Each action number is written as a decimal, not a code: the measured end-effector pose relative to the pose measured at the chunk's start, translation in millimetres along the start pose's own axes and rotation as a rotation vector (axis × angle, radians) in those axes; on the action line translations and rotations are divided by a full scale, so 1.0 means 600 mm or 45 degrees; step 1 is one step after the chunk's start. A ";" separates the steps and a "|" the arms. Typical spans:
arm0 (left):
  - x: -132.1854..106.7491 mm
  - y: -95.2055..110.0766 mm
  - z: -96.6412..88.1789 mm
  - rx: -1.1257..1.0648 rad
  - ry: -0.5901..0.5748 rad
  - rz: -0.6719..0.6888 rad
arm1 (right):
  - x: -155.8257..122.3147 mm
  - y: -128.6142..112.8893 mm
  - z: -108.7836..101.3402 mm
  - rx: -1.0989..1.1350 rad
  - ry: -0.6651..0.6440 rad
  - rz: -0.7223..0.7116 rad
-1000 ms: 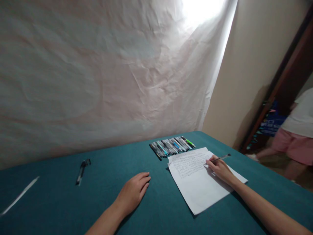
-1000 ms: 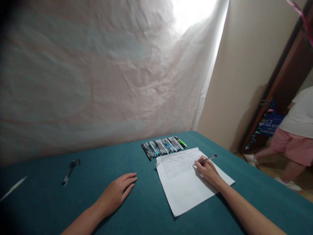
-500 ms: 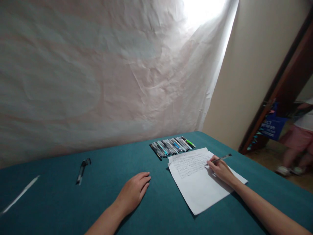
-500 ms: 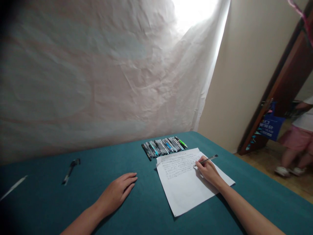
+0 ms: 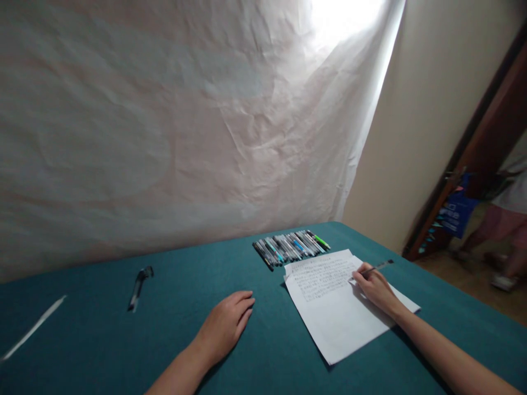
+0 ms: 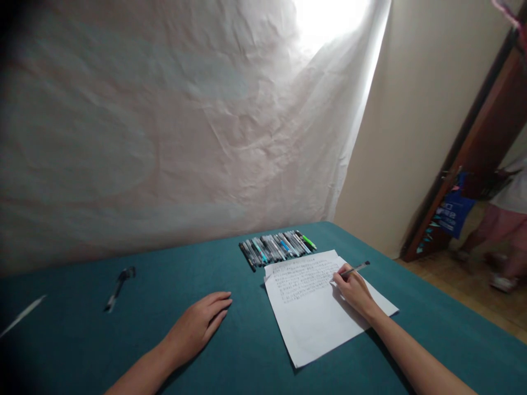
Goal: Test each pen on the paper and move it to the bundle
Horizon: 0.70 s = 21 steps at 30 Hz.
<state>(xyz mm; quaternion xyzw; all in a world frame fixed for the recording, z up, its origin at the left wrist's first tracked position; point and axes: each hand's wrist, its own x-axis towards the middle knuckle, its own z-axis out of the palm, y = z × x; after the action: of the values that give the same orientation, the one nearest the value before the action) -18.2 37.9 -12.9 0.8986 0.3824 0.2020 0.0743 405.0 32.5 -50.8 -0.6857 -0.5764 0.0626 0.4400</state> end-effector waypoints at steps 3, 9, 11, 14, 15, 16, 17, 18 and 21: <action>0.000 -0.001 -0.002 -0.012 -0.005 0.002 | 0.001 0.002 -0.001 0.014 -0.019 0.045; 0.001 -0.002 -0.007 -0.056 0.022 0.005 | 0.003 0.002 -0.004 0.042 -0.018 0.097; 0.001 -0.002 -0.008 -0.078 0.024 -0.002 | 0.003 0.001 -0.005 0.065 -0.009 0.125; 0.000 -0.004 -0.010 -0.115 0.028 -0.011 | 0.002 -0.001 -0.006 0.116 -0.028 0.181; 0.000 -0.004 -0.010 -0.128 0.030 -0.013 | 0.001 -0.002 -0.006 0.126 -0.049 0.192; -0.001 -0.003 -0.010 -0.141 0.033 -0.017 | 0.000 -0.003 -0.007 0.127 -0.068 0.196; -0.002 -0.003 -0.010 -0.151 0.036 -0.020 | -0.001 -0.004 -0.007 0.121 -0.089 0.193; -0.003 -0.001 -0.011 -0.160 0.038 -0.025 | -0.001 -0.004 -0.008 0.109 -0.106 0.185; -0.008 0.004 -0.014 -0.164 0.042 -0.047 | -0.001 0.002 -0.009 0.091 -0.088 0.143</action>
<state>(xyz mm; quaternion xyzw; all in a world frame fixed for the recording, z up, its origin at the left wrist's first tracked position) -23.2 32.9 -5.9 0.8813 0.3862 0.2397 0.1294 409.0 29.3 -48.8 -0.6981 -0.5494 0.1314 0.4400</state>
